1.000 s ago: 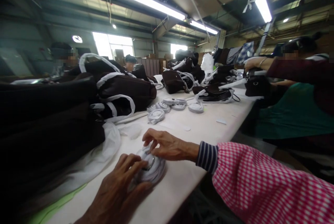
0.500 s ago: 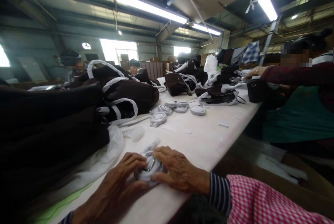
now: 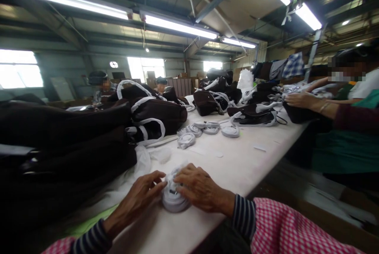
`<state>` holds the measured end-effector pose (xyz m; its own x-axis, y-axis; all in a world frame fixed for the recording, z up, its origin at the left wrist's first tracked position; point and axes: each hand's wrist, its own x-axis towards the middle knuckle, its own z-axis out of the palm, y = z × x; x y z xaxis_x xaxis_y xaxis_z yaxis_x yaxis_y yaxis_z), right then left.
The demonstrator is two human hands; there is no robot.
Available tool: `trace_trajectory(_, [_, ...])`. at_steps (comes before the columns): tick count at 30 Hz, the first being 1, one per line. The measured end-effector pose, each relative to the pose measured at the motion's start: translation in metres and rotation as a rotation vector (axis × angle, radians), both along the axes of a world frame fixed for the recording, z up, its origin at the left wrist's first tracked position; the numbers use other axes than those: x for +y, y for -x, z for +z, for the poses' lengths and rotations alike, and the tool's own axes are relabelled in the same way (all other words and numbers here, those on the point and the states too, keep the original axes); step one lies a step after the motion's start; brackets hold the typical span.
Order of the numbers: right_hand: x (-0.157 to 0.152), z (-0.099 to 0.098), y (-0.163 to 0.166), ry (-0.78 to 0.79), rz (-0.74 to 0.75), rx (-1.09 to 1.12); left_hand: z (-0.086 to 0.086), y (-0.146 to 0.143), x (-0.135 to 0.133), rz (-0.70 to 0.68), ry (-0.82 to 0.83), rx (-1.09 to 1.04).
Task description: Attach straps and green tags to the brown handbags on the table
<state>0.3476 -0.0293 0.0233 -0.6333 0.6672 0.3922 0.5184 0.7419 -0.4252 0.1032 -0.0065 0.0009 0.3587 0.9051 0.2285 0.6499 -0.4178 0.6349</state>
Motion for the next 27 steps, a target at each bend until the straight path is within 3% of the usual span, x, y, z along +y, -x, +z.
trace_trajectory(4, [-0.004,-0.003,0.008,-0.065,-0.032,-0.197,-0.008,-0.013,0.011,0.019,0.066,-0.059])
trace_trajectory(10, [-0.005,-0.024,0.007,-0.097,-0.055,-0.102,-0.019,-0.012,0.010,-0.021,0.059,-0.113])
trace_trajectory(16, [-0.008,-0.018,0.003,-0.041,-0.091,-0.133,-0.021,-0.007,-0.002,-0.065,0.012,-0.134])
trace_trajectory(20, [-0.004,-0.029,0.014,-0.046,-0.212,-0.225,-0.006,0.002,-0.024,-0.011,-0.239,0.029])
trace_trajectory(23, [0.003,-0.042,0.028,-0.078,-0.245,-0.262,0.004,0.009,-0.055,-0.077,-0.494,0.090])
trace_trajectory(27, [0.011,-0.035,0.022,-0.119,-0.233,-0.290,-0.003,0.019,-0.100,-0.046,-0.559,0.060])
